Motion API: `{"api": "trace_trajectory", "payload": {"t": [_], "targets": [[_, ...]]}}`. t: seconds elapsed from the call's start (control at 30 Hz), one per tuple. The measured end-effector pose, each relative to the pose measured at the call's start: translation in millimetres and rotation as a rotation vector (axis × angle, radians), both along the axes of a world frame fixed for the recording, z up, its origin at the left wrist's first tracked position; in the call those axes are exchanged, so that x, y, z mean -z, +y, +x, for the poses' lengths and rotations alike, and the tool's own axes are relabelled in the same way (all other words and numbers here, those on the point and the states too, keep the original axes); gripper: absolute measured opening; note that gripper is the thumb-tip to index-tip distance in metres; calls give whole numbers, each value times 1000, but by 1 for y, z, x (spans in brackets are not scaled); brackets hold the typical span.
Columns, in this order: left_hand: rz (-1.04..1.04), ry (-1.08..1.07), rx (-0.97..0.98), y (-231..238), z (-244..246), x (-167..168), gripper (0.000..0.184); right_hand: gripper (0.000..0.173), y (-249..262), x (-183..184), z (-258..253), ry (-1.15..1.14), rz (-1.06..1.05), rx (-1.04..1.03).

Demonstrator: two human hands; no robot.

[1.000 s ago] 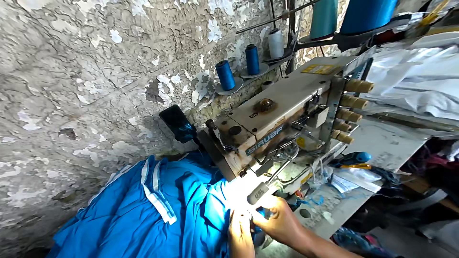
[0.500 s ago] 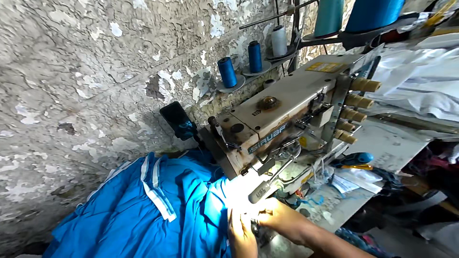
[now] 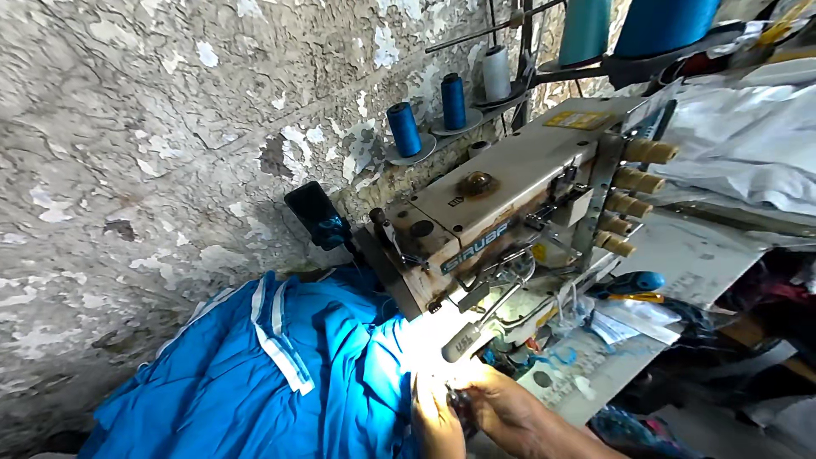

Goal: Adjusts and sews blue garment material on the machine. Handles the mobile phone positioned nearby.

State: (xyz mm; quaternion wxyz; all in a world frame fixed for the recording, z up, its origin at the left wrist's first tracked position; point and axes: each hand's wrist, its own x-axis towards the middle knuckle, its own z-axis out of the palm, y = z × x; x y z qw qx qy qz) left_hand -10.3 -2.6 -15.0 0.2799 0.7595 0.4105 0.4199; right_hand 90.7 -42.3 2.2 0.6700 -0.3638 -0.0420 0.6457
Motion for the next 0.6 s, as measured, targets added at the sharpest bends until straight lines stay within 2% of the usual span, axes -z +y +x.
{"api": "trace_trajectory", "payload": {"t": [0.1, 0.17, 0.27, 0.47, 0.6], "targets": [[36, -17, -15, -1, 1, -2, 20, 22, -3, -3, 3, 52, -13, -39], [-33, -61, 18, 2, -1, -1, 20, 23, -5, -4, 7, 75, -24, -87], [-49, -103, 8, 3, 0, 3, 19, 22, -6, 0, 11, 20, -2, -171], [177, 106, -90, -3, 3, -9, 25, 21, -13, -13, 9, -195, 86, -113], [218, 154, -2, 0, -1, -7, 20, 22, -13, -5, 14, -223, 152, -109]]}}
